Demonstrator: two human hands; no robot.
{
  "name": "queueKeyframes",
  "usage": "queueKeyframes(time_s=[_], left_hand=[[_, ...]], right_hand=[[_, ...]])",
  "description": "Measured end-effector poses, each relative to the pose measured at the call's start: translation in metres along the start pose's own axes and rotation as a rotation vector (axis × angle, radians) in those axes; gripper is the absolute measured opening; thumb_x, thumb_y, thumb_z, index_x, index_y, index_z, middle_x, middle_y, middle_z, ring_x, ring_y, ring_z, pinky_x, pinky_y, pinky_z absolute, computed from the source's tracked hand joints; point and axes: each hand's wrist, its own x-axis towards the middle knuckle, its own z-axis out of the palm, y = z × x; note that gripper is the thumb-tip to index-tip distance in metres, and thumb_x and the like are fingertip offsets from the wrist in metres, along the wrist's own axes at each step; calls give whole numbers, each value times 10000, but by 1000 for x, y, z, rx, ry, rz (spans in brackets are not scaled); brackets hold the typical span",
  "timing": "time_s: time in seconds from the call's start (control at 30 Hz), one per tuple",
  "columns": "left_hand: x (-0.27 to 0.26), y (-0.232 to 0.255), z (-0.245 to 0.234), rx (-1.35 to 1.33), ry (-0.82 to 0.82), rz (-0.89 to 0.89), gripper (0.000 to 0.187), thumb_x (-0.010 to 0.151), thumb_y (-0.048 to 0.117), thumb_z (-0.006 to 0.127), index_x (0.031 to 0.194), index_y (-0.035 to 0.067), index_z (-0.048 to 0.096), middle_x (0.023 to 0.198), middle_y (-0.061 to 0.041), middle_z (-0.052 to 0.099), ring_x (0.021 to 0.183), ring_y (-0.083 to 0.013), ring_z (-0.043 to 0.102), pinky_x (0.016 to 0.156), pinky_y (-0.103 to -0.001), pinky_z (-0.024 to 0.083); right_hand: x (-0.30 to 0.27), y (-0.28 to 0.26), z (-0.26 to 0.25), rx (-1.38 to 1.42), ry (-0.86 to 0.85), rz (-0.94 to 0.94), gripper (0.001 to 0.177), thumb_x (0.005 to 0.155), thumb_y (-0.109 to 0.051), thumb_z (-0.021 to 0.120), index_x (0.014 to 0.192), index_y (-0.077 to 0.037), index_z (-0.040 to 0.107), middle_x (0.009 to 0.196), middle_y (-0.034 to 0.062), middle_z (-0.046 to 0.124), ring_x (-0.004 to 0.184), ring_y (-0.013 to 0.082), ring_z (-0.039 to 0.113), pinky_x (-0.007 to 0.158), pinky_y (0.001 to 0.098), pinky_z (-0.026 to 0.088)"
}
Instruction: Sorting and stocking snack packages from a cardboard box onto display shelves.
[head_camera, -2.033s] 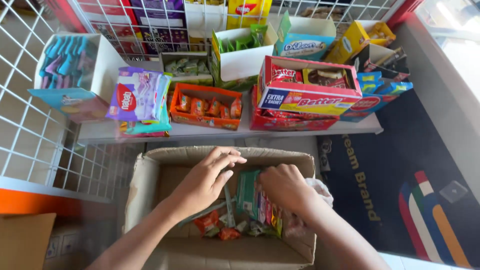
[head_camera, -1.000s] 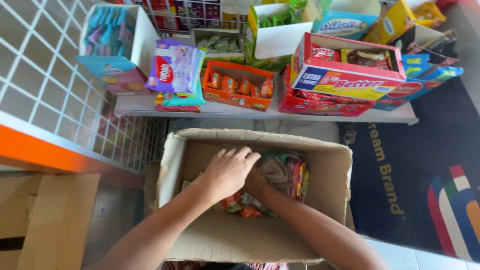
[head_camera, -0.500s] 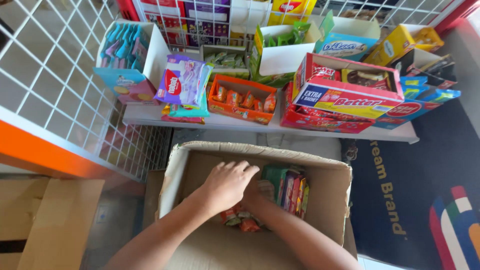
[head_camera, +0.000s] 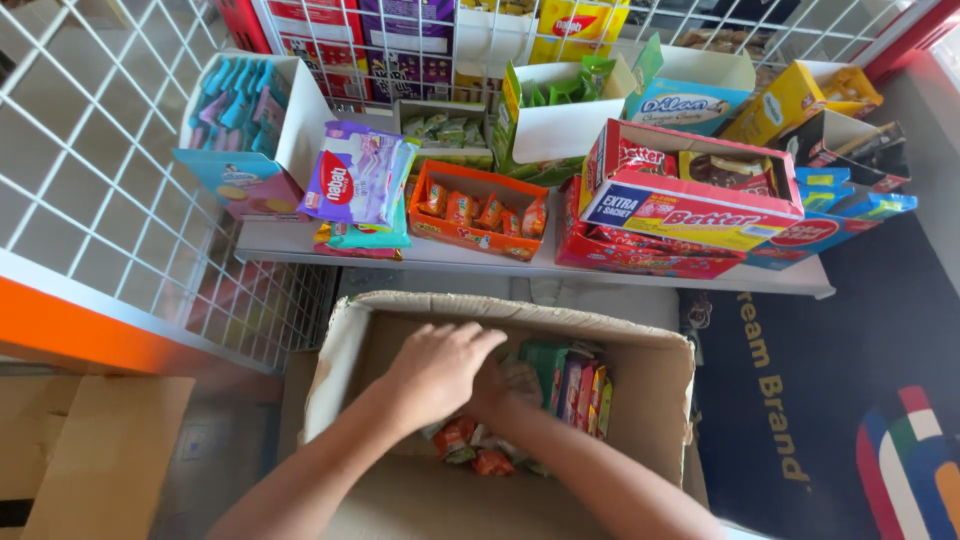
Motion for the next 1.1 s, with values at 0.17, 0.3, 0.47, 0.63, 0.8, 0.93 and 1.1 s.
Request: queueKeyframes(time_s=[0.17,0.3,0.47,0.63,0.8,0.93,1.1], left_hand=[[1,-9,-40,-436,226,48,312,1020,186,565,1310,94,633,1236,-109,735,1102,-274,732,947,-419,570],[4,-6,-46,-714,325,2,352,1037,261,589,1332,71,618,1255,-91,745,1131,-196,734,937,-352,578],[5,28,-52,-784,163,12,515,839,197,791,1317,73,647,1216,-86,761,987,-174,721,867,-308,588],[10,20,-14,-698,269,3,410,876,98,750,1276,31,691,1142,-133,798,962,-162,779,824,-306,619],[18,15,-7,-817,357,-53,409,924,-5,656,1331,3,617,1089,-142,800,980,-137,773,824,-290,628],[22,10,8,-897,351,-48,450,877,-56,651,1324,-21,621,1079,-136,796,967,-131,751,825,-294,633],[24,17,1,-987,312,-90,437,914,-30,634,1350,-19,599,1089,-145,793,972,-122,738,824,-299,643]], right_hand=[[-15,82,-84,210,-343,-1245,258,698,-150,749,951,-187,785,956,22,801,913,254,743,772,439,570],[-13,136,-124,536,-241,-1274,286,702,-166,787,984,-137,752,927,56,782,876,260,750,771,379,576],[-15,165,-135,805,99,-1022,286,712,-83,821,976,-60,713,866,110,732,804,269,724,757,351,562],[-20,160,-132,999,201,-970,258,749,-68,805,984,-49,701,896,105,734,824,274,726,784,353,570],[-49,135,-122,1052,748,-748,320,748,-59,781,1025,-38,623,1038,117,663,929,324,695,774,384,571],[-49,129,-115,822,759,-983,279,758,-115,770,985,-71,614,1186,117,609,901,330,707,676,415,580],[-29,138,-116,854,727,-790,329,785,-126,770,1070,-78,613,1214,116,581,924,364,690,693,457,571]])
